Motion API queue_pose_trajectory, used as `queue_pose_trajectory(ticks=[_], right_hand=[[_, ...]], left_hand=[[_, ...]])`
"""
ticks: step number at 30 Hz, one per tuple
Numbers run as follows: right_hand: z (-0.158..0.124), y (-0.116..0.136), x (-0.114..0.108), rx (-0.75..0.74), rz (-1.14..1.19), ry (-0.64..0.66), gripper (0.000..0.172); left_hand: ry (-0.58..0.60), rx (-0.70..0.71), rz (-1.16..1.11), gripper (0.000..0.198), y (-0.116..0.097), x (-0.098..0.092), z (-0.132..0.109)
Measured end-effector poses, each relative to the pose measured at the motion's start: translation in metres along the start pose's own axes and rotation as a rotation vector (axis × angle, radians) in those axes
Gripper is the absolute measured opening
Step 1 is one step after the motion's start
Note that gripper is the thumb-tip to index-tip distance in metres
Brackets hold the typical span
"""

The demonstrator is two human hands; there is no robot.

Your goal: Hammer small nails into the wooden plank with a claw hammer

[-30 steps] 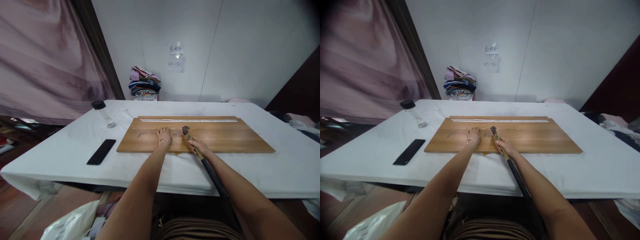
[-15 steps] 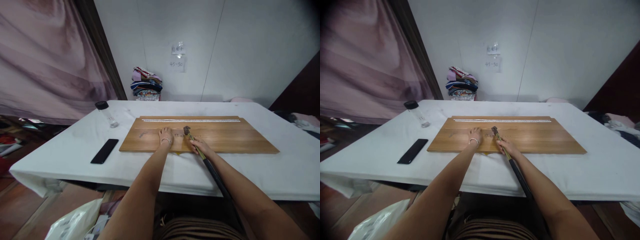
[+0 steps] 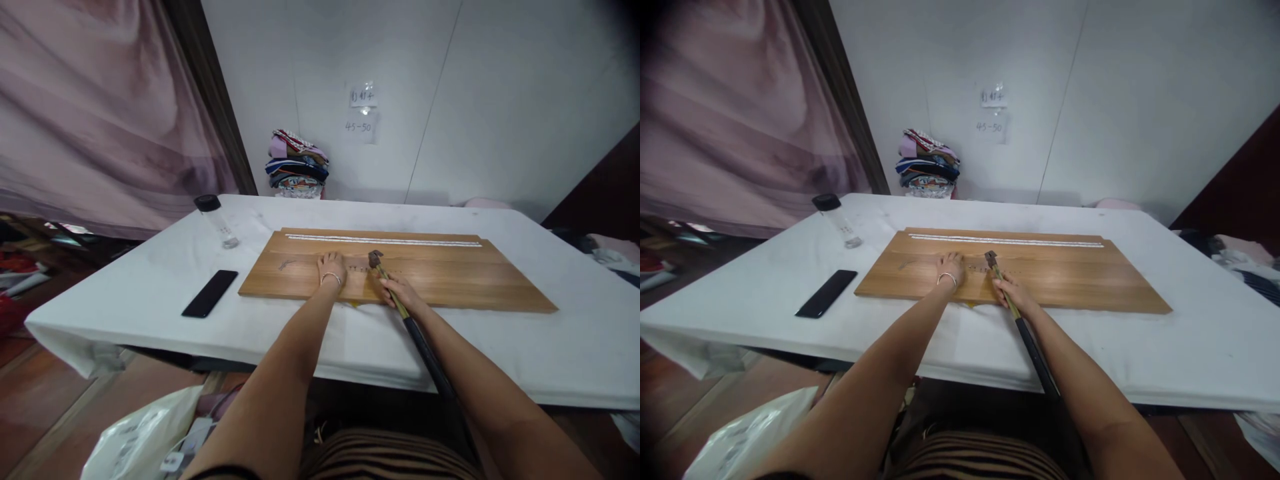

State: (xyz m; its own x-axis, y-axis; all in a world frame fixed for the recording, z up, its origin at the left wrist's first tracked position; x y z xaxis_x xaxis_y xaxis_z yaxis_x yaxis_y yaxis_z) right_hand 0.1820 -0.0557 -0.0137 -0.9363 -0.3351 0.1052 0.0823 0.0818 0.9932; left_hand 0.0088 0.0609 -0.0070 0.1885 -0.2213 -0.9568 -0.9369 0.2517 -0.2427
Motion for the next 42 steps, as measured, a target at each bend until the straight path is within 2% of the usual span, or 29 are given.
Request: queue_pose_trajectory(ticks=[30,35,42], right_hand=[[-0.0038,0.0065,0.0032,-0.004,0.03,-0.02,0.046],[-0.0043,0.0065,0.0038,0.004,0.029,0.018,0.043],[-0.0041,0.006,0.002,0.027,0.025,0.009,0.048]], left_hand=[[0.014,0.011,-0.02,0.049,-0.0005,-0.002,0.0],[0.004,0.007,-0.02,0.05,0.0009,0.0007,0.0018],[0.008,0.011,-0.007,0.05,-0.0001,-0.0002,0.0005]])
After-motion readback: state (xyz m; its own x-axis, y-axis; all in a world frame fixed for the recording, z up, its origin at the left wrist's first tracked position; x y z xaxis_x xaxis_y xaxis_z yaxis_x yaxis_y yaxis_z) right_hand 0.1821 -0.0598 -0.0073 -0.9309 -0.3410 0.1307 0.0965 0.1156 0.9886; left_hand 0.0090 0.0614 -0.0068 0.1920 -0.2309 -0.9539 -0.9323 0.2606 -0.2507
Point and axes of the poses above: each hand's wrist, its own z-axis towards the middle knuckle, its own x-axis out of the palm, y = z × x, the point moved 5 cm from there along z, towards the middle knuckle, and after that the axes turned 15 degrees about y, right-handed, at the moved point
